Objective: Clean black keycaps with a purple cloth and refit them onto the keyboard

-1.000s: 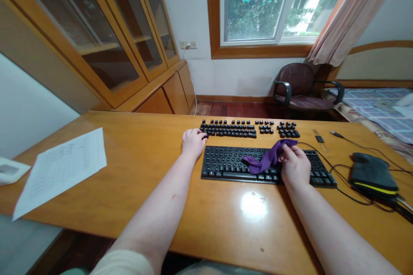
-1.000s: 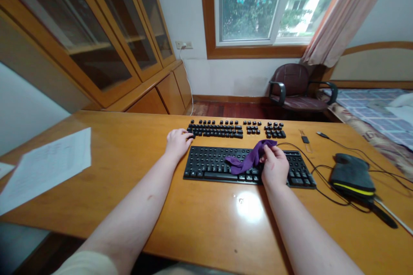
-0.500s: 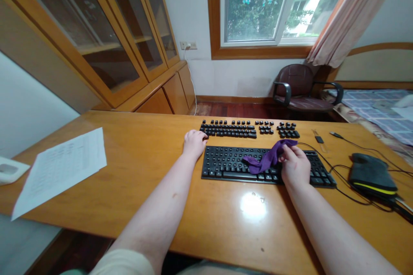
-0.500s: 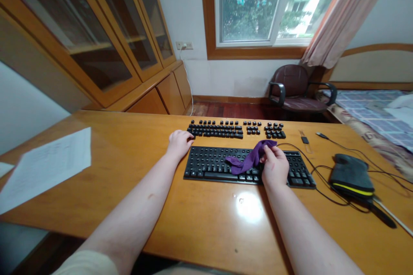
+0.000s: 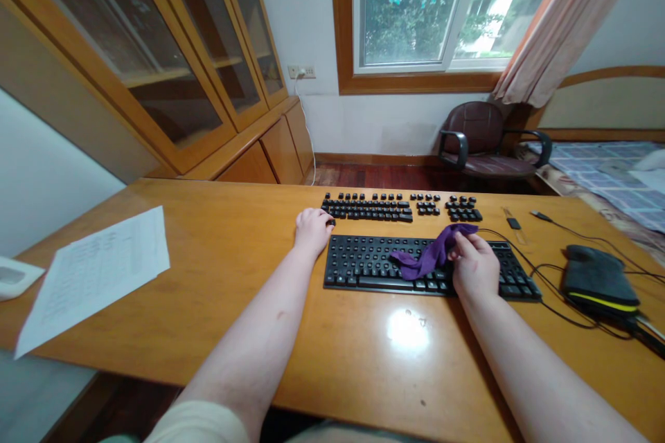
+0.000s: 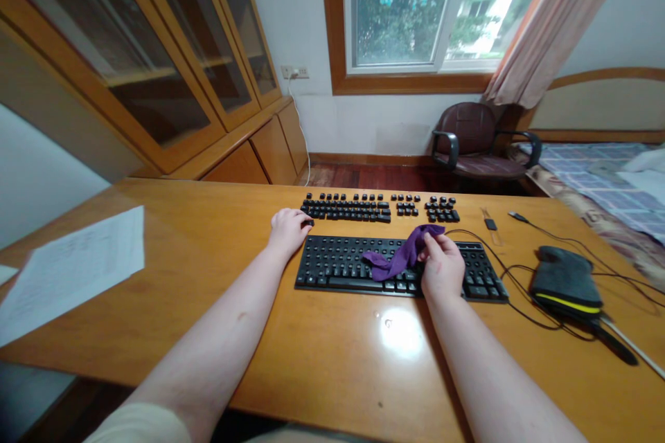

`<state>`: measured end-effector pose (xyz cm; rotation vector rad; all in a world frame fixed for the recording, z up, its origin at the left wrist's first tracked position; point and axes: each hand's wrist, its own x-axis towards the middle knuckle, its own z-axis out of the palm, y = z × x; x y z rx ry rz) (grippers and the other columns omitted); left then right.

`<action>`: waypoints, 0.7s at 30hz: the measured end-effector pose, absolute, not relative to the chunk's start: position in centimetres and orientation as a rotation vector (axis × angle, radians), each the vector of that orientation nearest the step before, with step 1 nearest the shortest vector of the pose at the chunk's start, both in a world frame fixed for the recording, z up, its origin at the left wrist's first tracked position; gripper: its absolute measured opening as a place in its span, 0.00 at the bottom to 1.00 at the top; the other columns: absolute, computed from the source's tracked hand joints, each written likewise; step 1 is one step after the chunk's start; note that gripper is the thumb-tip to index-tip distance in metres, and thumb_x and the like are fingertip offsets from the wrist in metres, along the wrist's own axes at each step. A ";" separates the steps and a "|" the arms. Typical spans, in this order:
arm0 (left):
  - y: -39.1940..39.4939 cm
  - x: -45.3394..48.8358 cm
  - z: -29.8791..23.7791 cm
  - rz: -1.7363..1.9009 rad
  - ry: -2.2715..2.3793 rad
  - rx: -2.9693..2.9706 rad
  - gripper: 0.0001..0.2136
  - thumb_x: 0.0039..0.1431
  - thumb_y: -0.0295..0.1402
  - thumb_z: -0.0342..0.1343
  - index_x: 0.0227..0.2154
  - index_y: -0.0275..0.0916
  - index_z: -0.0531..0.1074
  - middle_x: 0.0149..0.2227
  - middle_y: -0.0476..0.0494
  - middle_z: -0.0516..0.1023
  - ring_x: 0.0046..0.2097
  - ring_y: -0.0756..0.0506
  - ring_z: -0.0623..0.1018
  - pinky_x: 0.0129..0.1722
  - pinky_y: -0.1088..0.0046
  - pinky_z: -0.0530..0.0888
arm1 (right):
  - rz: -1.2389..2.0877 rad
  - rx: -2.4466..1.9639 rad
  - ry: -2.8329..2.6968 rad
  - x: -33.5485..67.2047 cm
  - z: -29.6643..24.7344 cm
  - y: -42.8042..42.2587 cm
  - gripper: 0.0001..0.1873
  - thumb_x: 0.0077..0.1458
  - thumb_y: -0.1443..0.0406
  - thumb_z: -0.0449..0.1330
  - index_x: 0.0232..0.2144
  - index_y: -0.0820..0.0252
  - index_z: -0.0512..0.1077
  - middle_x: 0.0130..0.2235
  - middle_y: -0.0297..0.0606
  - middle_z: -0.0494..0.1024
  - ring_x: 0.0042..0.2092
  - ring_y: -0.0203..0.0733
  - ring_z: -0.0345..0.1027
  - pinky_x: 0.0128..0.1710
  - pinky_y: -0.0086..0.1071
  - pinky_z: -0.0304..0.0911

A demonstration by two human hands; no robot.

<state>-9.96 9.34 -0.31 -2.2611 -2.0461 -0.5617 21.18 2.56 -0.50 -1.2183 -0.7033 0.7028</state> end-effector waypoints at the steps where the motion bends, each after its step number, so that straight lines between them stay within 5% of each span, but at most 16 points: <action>1: 9.4 -9.9 -0.3 -0.569 -2.049 -2.265 0.07 0.52 0.34 0.55 0.34 0.46 0.76 0.42 0.45 0.76 0.47 0.39 0.66 0.49 0.60 0.60 | 0.706 -1.218 -0.701 21.2 -0.4 2.6 0.12 0.43 0.60 0.64 0.22 0.61 0.68 0.16 0.27 0.65 0.18 0.30 0.57 0.18 0.25 0.51; 10: 6.5 -8.2 3.8 -0.921 -1.930 -2.431 0.12 0.56 0.34 0.51 0.41 0.40 0.73 0.44 0.43 0.76 0.47 0.42 0.71 0.50 0.64 0.65 | 0.676 -1.128 -0.915 19.7 0.7 1.0 0.09 0.42 0.62 0.65 0.28 0.60 0.73 0.21 0.30 0.70 0.22 0.32 0.61 0.23 0.28 0.58; 21: -0.3 -1.1 4.0 -1.340 -1.763 -2.851 0.11 0.53 0.32 0.55 0.40 0.41 0.75 0.36 0.46 0.79 0.40 0.46 0.75 0.43 0.69 0.71 | 1.209 -1.050 -1.140 17.5 0.1 -0.3 0.15 0.40 0.62 0.66 0.33 0.58 0.73 0.29 0.36 0.77 0.24 0.35 0.67 0.24 0.29 0.64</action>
